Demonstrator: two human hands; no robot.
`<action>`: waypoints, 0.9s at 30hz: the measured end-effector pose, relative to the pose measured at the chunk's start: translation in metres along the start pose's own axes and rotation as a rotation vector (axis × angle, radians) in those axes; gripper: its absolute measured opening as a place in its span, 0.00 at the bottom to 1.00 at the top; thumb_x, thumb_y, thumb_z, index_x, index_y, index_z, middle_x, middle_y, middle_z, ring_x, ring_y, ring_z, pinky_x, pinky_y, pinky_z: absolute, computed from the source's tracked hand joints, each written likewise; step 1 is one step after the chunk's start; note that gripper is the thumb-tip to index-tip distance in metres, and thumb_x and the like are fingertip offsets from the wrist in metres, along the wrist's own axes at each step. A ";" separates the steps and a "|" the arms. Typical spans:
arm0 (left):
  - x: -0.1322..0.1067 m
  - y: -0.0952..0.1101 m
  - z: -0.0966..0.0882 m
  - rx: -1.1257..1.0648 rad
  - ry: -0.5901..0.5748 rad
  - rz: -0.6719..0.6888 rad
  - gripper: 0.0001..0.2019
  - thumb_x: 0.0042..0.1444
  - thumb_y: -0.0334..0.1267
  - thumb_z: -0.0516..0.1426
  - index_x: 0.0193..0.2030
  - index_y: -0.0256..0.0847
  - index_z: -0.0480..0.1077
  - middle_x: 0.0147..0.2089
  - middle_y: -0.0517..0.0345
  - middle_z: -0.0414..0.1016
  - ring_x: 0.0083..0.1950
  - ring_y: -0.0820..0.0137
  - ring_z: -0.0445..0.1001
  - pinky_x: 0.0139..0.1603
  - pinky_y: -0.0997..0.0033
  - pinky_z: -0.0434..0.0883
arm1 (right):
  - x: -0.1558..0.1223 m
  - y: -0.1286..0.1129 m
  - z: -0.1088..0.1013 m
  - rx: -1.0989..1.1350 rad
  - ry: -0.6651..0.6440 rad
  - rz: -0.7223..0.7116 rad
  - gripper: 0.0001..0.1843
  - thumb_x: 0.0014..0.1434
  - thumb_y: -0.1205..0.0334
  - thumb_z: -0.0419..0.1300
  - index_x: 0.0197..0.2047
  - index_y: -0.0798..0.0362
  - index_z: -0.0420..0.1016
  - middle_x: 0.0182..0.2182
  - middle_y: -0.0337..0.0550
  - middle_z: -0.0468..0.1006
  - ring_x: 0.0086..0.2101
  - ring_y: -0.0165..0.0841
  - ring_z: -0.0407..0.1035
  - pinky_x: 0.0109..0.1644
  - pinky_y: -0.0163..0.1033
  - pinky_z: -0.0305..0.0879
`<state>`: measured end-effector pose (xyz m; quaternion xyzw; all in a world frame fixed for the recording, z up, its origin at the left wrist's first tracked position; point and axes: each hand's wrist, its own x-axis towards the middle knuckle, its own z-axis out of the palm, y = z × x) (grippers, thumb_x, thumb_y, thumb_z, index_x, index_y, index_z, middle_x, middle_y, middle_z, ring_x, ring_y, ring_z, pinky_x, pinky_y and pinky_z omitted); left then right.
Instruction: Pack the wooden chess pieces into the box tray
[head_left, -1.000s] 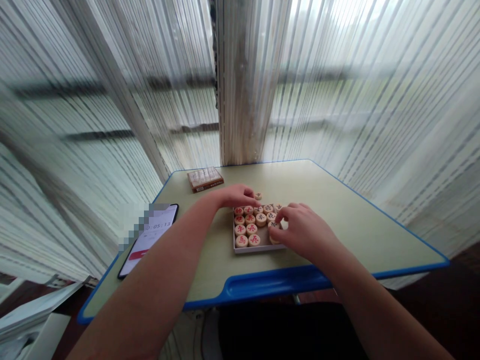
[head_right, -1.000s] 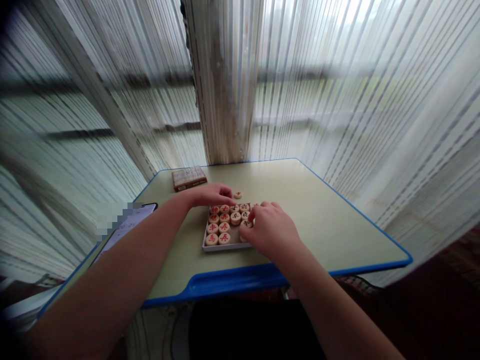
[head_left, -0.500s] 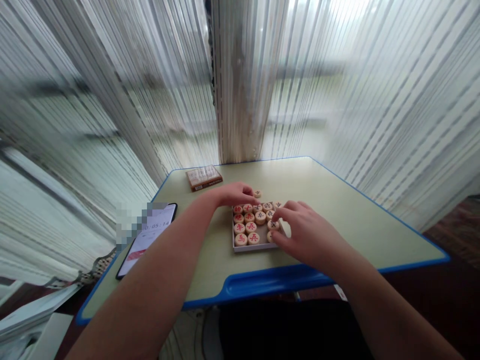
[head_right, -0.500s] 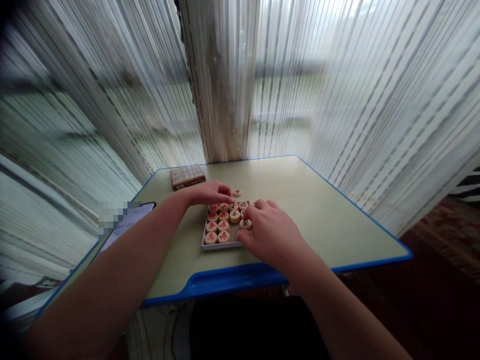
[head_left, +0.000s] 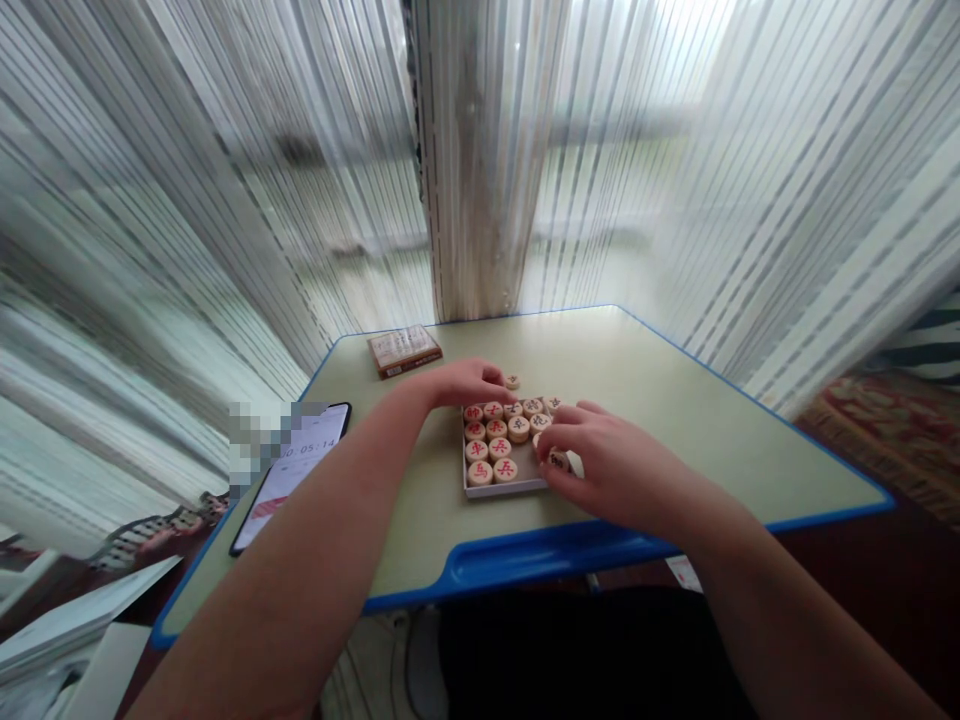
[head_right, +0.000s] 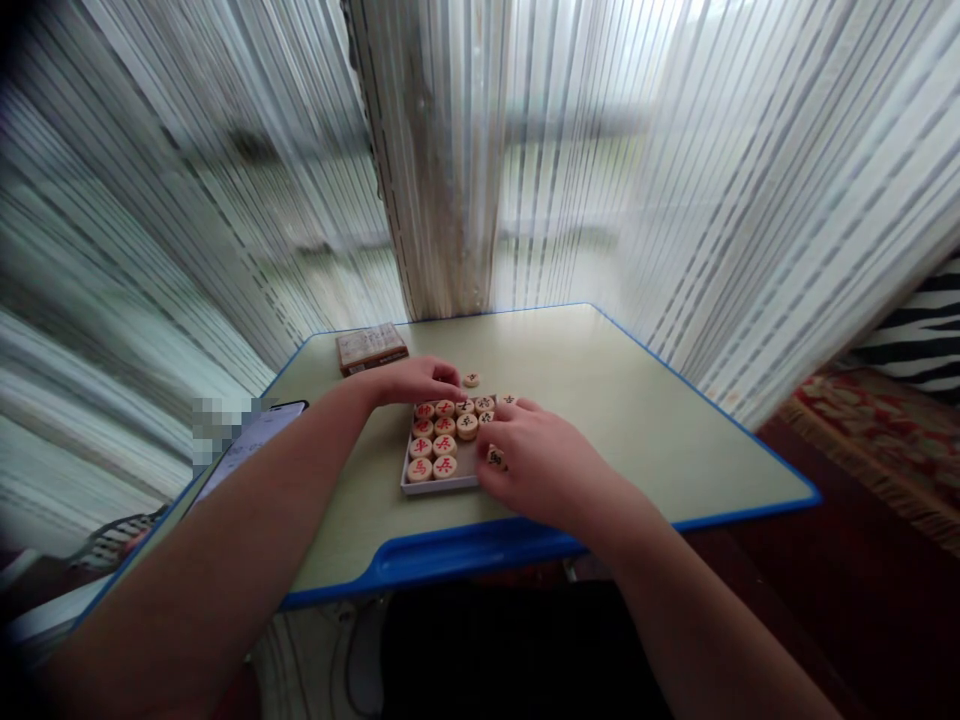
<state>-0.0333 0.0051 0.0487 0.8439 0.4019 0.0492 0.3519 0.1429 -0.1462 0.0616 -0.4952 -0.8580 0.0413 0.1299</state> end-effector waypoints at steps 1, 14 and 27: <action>0.000 0.000 0.000 0.001 0.000 -0.004 0.22 0.40 0.55 0.59 0.33 0.36 0.72 0.28 0.61 0.70 0.31 0.72 0.64 0.30 0.74 0.58 | 0.000 0.001 -0.001 0.010 -0.004 -0.009 0.08 0.55 0.64 0.55 0.32 0.51 0.76 0.34 0.44 0.73 0.36 0.35 0.65 0.43 0.40 0.60; -0.004 0.006 0.000 0.019 0.008 -0.023 0.22 0.41 0.55 0.59 0.33 0.37 0.72 0.29 0.60 0.70 0.31 0.72 0.64 0.30 0.74 0.58 | -0.003 0.023 -0.006 0.091 0.031 0.049 0.08 0.55 0.62 0.55 0.36 0.50 0.76 0.33 0.43 0.73 0.36 0.34 0.66 0.40 0.37 0.61; -0.002 0.004 -0.001 0.031 -0.006 -0.019 0.22 0.40 0.56 0.59 0.31 0.37 0.71 0.28 0.61 0.69 0.31 0.72 0.63 0.30 0.73 0.58 | 0.005 0.029 0.007 0.084 0.074 -0.012 0.10 0.57 0.63 0.55 0.35 0.49 0.79 0.33 0.44 0.73 0.35 0.33 0.65 0.40 0.38 0.60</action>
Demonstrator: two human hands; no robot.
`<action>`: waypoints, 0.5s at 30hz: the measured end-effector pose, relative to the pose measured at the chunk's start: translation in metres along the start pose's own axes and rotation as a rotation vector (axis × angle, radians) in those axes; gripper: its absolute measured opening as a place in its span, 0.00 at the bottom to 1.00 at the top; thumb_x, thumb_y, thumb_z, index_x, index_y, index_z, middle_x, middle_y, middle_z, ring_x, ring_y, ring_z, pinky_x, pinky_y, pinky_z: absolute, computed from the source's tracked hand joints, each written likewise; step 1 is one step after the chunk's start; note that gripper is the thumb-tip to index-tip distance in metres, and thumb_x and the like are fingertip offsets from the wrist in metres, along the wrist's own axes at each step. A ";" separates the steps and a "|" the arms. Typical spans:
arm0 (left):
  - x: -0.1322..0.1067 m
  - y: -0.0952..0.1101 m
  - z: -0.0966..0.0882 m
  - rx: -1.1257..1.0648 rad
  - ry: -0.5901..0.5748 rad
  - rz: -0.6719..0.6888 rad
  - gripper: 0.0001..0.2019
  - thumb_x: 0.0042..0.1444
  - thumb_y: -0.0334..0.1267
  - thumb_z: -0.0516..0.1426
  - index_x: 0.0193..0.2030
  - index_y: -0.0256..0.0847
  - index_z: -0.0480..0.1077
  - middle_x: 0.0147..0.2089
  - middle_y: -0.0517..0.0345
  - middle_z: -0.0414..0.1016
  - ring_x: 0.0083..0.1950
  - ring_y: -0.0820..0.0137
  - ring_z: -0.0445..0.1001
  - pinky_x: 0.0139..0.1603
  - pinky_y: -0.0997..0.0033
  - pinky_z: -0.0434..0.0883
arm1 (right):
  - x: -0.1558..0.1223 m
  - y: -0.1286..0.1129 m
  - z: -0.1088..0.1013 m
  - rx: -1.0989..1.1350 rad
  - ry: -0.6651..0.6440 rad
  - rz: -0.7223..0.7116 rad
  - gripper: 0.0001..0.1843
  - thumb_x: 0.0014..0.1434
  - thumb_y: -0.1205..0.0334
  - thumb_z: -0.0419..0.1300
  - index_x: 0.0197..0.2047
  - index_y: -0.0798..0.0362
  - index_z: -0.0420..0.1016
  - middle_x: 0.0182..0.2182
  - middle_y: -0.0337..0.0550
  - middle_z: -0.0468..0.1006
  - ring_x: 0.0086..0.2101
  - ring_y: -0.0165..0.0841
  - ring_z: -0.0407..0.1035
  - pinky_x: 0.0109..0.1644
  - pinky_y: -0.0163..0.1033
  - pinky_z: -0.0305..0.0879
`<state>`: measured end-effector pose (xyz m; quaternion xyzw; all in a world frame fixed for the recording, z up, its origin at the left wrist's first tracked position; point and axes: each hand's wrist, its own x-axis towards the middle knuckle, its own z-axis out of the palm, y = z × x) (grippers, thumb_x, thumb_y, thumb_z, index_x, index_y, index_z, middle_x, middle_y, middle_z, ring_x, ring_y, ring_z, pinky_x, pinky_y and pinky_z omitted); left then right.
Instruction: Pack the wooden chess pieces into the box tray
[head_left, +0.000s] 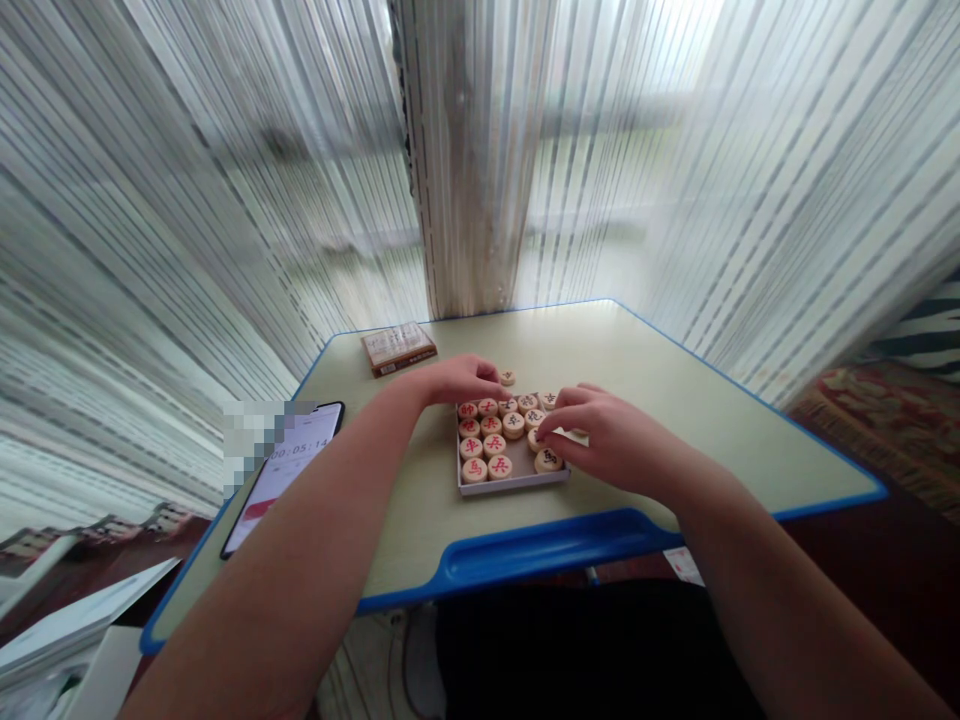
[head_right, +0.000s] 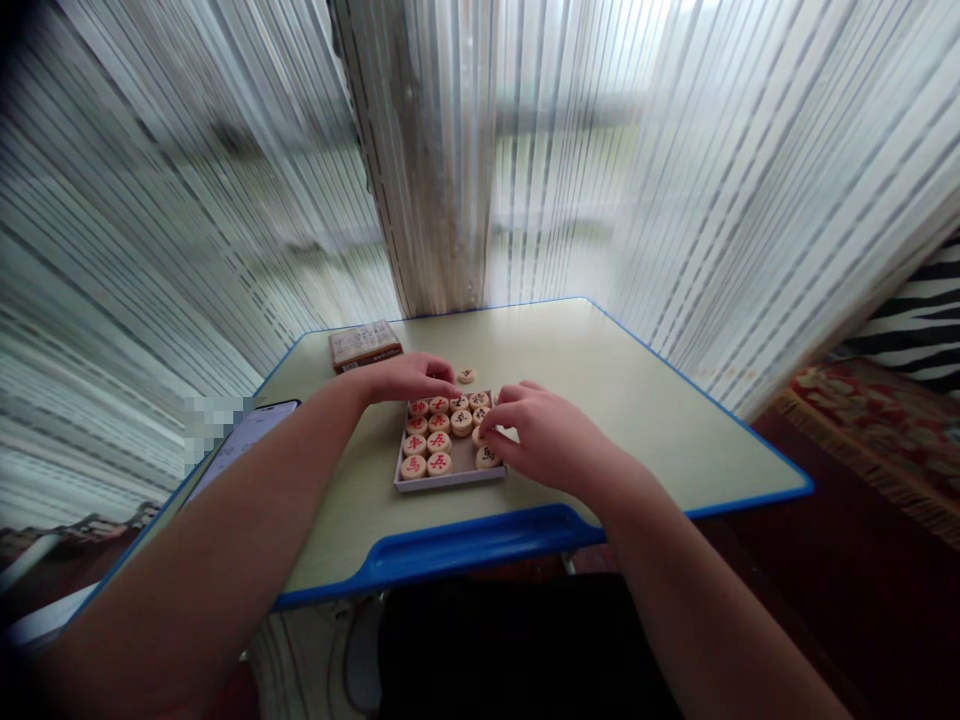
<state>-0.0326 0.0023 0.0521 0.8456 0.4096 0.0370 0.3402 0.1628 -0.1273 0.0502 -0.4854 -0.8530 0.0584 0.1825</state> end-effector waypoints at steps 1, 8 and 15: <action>0.000 0.000 0.000 0.002 -0.001 0.002 0.21 0.40 0.55 0.59 0.31 0.37 0.71 0.28 0.61 0.69 0.30 0.72 0.63 0.30 0.73 0.57 | 0.000 0.001 0.001 -0.005 0.003 0.003 0.10 0.57 0.63 0.55 0.35 0.50 0.79 0.32 0.44 0.73 0.35 0.33 0.65 0.40 0.38 0.60; -0.002 0.001 0.001 -0.026 0.013 0.010 0.21 0.40 0.54 0.59 0.31 0.36 0.71 0.28 0.60 0.69 0.31 0.73 0.63 0.30 0.74 0.58 | 0.003 0.002 0.001 -0.014 0.093 0.041 0.10 0.57 0.63 0.55 0.32 0.53 0.78 0.30 0.44 0.74 0.35 0.34 0.66 0.41 0.38 0.61; -0.002 0.001 0.001 -0.037 0.006 -0.008 0.21 0.40 0.54 0.59 0.31 0.37 0.72 0.28 0.60 0.70 0.30 0.73 0.63 0.30 0.74 0.58 | 0.000 0.026 0.002 -0.197 0.136 0.305 0.19 0.57 0.55 0.55 0.48 0.54 0.75 0.44 0.52 0.73 0.44 0.41 0.67 0.52 0.46 0.60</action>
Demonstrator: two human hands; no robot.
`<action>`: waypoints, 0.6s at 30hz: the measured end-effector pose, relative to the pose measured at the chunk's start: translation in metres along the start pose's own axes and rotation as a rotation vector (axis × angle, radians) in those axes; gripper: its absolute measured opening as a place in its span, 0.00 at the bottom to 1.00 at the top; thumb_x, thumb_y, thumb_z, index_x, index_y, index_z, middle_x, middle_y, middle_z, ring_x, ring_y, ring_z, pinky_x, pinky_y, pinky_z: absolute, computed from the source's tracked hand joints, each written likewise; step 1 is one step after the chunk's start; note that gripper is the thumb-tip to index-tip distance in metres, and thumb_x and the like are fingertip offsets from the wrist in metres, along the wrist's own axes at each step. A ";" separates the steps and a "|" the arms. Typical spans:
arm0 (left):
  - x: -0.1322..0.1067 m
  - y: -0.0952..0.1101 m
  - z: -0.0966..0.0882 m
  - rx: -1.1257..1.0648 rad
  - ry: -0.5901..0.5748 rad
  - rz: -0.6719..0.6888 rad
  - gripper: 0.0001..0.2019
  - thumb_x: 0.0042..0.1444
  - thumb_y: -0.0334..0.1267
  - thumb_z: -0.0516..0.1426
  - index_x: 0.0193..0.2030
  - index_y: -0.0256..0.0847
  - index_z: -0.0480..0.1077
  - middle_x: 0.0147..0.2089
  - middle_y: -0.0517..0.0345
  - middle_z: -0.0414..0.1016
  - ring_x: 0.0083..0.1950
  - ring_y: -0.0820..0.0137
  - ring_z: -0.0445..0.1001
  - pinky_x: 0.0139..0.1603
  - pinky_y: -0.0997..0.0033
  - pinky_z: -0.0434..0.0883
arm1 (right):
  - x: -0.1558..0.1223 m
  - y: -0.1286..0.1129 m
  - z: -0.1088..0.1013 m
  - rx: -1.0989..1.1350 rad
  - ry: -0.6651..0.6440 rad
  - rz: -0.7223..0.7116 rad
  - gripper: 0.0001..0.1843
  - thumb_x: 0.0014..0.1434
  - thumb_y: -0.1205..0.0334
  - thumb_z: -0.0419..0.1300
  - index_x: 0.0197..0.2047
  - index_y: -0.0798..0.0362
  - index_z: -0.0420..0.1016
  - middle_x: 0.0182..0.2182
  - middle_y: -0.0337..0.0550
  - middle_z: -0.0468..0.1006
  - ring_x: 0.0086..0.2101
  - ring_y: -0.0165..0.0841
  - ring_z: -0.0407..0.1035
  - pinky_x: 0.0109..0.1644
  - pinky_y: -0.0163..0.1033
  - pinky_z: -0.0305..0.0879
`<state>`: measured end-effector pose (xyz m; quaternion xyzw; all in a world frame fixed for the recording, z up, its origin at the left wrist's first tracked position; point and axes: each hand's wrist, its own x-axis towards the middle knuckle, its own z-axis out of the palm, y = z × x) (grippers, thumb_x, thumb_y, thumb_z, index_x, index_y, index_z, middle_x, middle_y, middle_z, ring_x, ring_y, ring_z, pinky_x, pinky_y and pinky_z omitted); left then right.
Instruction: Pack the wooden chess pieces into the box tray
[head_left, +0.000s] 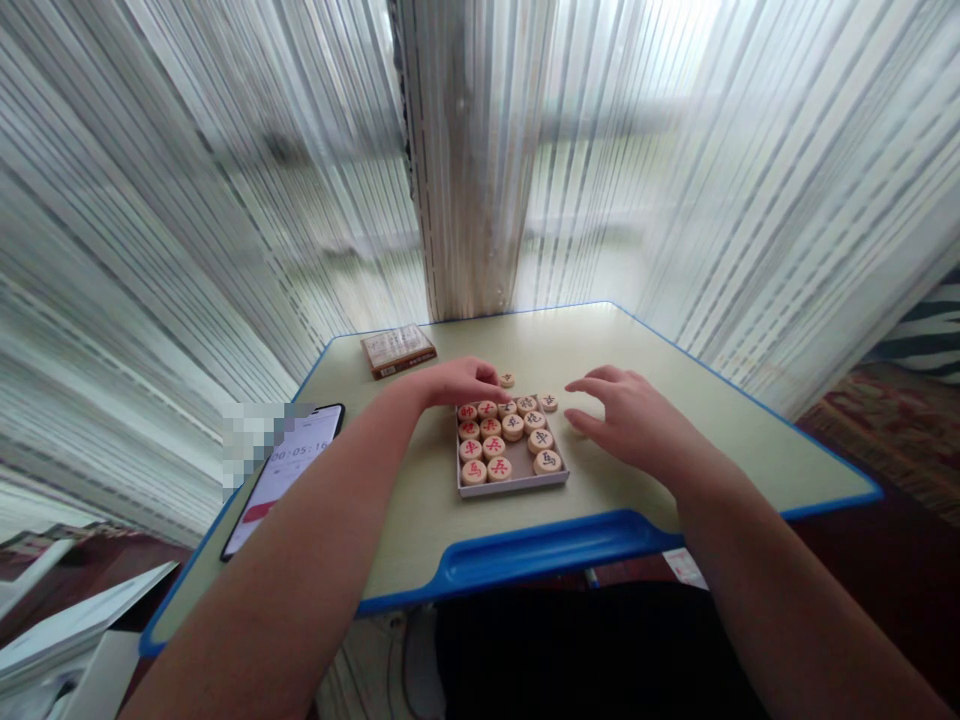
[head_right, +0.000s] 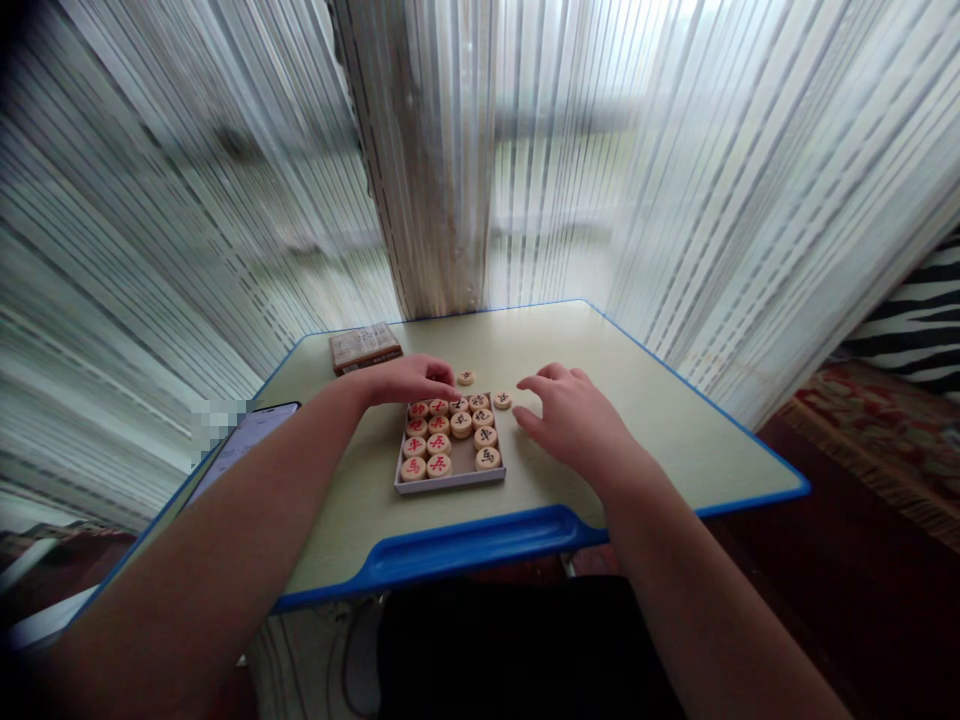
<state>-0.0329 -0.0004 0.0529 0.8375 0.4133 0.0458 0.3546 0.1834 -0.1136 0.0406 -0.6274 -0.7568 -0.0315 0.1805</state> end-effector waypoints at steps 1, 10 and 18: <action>0.000 0.000 0.000 -0.005 0.000 0.000 0.21 0.40 0.54 0.59 0.32 0.37 0.72 0.29 0.59 0.70 0.31 0.73 0.64 0.30 0.74 0.58 | 0.000 0.001 0.002 0.002 -0.038 0.003 0.21 0.57 0.54 0.54 0.50 0.54 0.74 0.46 0.52 0.73 0.45 0.41 0.67 0.52 0.46 0.60; 0.004 -0.002 0.005 -0.004 0.075 0.018 0.20 0.42 0.53 0.58 0.30 0.35 0.70 0.28 0.59 0.70 0.30 0.72 0.65 0.30 0.73 0.60 | 0.000 -0.011 0.009 0.014 -0.200 -0.069 0.22 0.60 0.61 0.51 0.57 0.50 0.68 0.51 0.48 0.71 0.47 0.40 0.67 0.53 0.42 0.59; 0.009 -0.003 0.007 -0.043 0.259 0.092 0.18 0.43 0.51 0.58 0.28 0.35 0.69 0.26 0.58 0.70 0.28 0.73 0.64 0.30 0.72 0.60 | 0.000 -0.005 0.014 0.080 -0.173 -0.015 0.12 0.59 0.66 0.50 0.44 0.52 0.72 0.41 0.46 0.73 0.38 0.35 0.69 0.41 0.36 0.60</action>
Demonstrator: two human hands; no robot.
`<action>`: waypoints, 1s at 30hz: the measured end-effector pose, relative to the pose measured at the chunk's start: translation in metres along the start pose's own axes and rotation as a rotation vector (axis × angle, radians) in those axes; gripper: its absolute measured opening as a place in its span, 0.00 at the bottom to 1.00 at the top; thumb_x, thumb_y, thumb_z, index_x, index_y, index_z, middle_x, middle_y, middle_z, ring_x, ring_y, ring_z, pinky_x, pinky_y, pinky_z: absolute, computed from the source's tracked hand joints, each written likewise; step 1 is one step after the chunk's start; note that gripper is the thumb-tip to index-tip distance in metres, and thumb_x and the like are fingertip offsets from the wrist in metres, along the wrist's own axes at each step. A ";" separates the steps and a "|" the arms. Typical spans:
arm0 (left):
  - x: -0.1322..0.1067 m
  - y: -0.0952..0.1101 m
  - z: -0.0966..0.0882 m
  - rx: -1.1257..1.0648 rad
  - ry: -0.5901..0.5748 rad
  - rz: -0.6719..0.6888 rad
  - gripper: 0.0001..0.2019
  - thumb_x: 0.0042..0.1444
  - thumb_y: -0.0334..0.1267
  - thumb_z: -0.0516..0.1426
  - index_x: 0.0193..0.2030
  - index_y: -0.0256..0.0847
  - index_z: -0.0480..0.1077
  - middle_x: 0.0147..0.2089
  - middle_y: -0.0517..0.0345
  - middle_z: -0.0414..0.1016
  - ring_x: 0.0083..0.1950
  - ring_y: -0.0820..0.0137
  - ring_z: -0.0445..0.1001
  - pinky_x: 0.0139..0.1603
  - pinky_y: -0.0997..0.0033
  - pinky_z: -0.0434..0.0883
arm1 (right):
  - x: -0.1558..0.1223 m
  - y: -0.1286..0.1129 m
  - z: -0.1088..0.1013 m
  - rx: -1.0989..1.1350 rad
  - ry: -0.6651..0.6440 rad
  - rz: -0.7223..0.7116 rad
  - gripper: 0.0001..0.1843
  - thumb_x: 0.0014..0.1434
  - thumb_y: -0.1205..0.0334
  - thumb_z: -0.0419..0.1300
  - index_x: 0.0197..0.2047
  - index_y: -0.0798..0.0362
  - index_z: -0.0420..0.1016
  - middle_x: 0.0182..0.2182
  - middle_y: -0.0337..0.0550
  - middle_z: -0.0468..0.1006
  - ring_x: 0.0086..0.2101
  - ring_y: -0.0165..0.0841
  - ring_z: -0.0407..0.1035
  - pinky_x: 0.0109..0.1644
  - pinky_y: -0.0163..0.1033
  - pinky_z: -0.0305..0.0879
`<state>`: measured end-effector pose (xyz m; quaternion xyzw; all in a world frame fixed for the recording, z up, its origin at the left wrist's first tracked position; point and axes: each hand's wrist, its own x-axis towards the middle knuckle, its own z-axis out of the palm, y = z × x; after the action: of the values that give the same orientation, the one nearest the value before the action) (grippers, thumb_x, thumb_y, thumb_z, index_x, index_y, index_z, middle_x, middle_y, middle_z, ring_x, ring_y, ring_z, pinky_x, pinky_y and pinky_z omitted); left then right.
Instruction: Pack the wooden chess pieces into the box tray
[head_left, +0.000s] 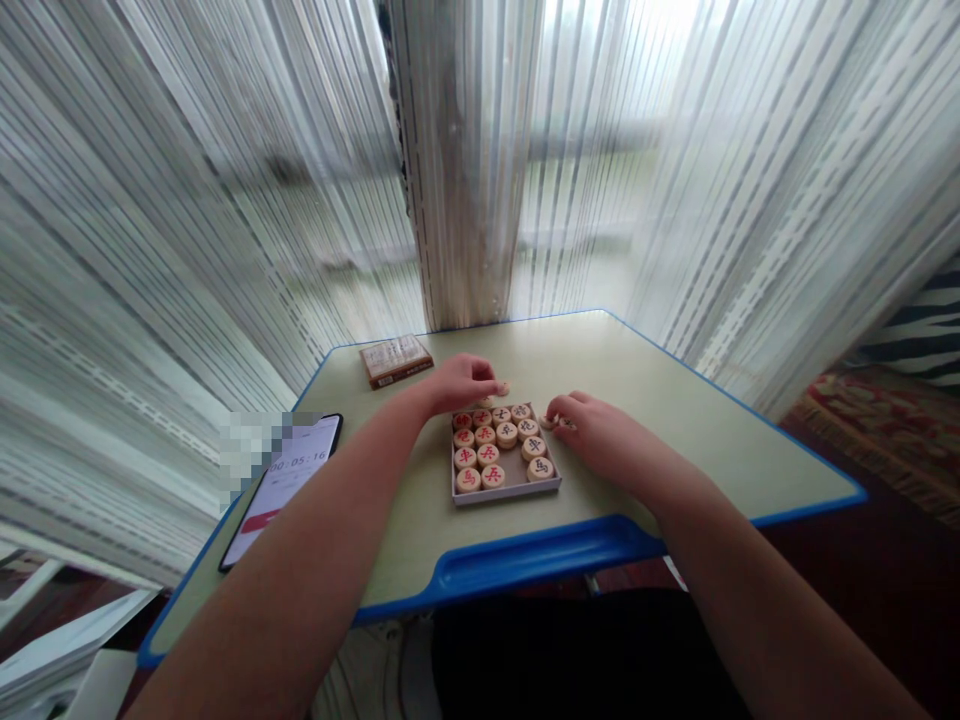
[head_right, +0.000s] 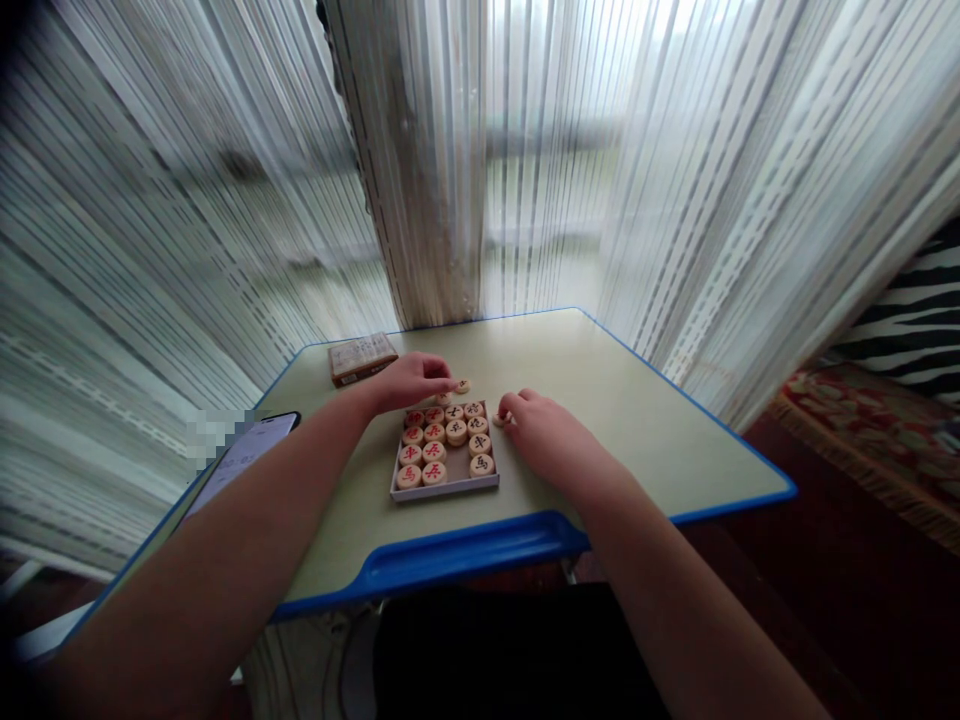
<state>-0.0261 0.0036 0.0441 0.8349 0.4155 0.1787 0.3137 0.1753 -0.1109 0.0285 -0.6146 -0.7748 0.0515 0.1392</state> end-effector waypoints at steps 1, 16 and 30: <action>0.000 0.001 0.000 0.004 0.027 0.004 0.17 0.43 0.50 0.58 0.28 0.35 0.69 0.27 0.58 0.70 0.29 0.73 0.64 0.30 0.73 0.60 | 0.000 0.000 0.000 -0.007 0.006 0.007 0.12 0.59 0.66 0.50 0.43 0.52 0.71 0.40 0.46 0.73 0.37 0.35 0.69 0.40 0.36 0.59; 0.002 0.000 0.002 0.027 0.131 0.015 0.12 0.45 0.43 0.56 0.27 0.34 0.69 0.24 0.60 0.69 0.27 0.74 0.63 0.28 0.73 0.59 | 0.001 -0.004 0.000 -0.074 -0.042 0.037 0.17 0.62 0.61 0.46 0.49 0.48 0.72 0.40 0.48 0.72 0.39 0.38 0.69 0.41 0.38 0.59; 0.000 0.006 0.005 -0.095 0.067 0.035 0.11 0.45 0.42 0.59 0.27 0.33 0.70 0.22 0.62 0.67 0.24 0.77 0.62 0.26 0.75 0.59 | 0.001 -0.007 -0.004 0.136 0.268 0.019 0.08 0.54 0.65 0.57 0.39 0.54 0.72 0.38 0.46 0.74 0.34 0.33 0.70 0.39 0.37 0.63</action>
<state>-0.0198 -0.0013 0.0445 0.8197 0.4022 0.2314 0.3358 0.1696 -0.1125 0.0346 -0.6125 -0.7380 0.0227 0.2823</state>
